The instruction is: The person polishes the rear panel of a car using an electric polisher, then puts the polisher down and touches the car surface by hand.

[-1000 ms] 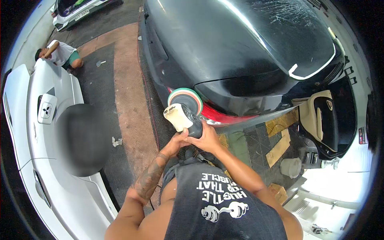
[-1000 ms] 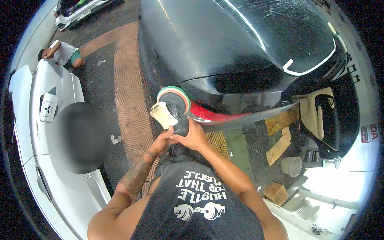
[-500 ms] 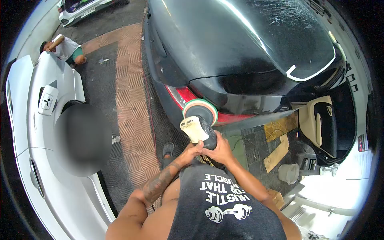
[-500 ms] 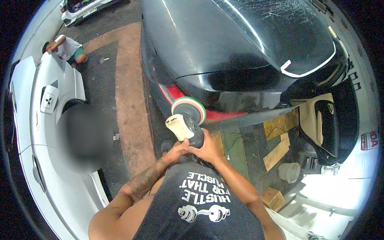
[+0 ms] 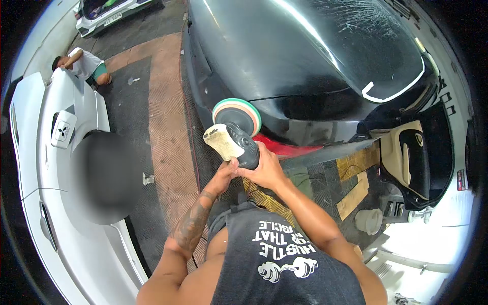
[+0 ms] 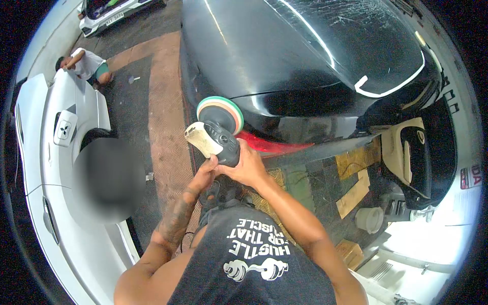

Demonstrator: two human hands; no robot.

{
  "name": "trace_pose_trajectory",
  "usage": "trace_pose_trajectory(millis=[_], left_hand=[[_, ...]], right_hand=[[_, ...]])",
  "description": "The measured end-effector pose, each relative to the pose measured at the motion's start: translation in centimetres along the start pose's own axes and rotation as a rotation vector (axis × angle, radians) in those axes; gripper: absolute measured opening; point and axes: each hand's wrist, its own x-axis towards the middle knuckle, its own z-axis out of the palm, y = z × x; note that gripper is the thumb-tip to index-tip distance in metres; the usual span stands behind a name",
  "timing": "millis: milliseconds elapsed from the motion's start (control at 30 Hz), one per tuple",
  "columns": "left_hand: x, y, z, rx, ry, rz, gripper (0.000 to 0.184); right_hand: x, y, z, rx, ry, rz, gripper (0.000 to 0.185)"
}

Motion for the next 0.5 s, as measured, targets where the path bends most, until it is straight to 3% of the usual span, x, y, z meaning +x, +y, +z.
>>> trace_pose_trajectory(millis=[100, 267, 367, 500], left_hand=[[-0.9, 1.5, 3.1, 0.125, 0.0, 0.002, 0.086], [-1.4, 1.0, 10.5, 0.358, 0.077, -0.069, 0.07], [-1.4, -0.4, 10.4, 0.5, 0.066, -0.124, 0.068], [-2.5, 1.7, 10.3, 0.497, 0.217, -0.091, 0.071]], right_hand=[[-1.3, 0.7, -1.0, 0.046, -0.015, -0.005, 0.083], [-5.9, 4.8, -3.6, 0.233, 0.022, 0.025, 0.084], [-7.1, 4.9, -4.1, 0.459, -0.008, 0.107, 0.079], [-5.4, 5.6, -2.0, 0.375, -0.036, 0.016, 0.078]])
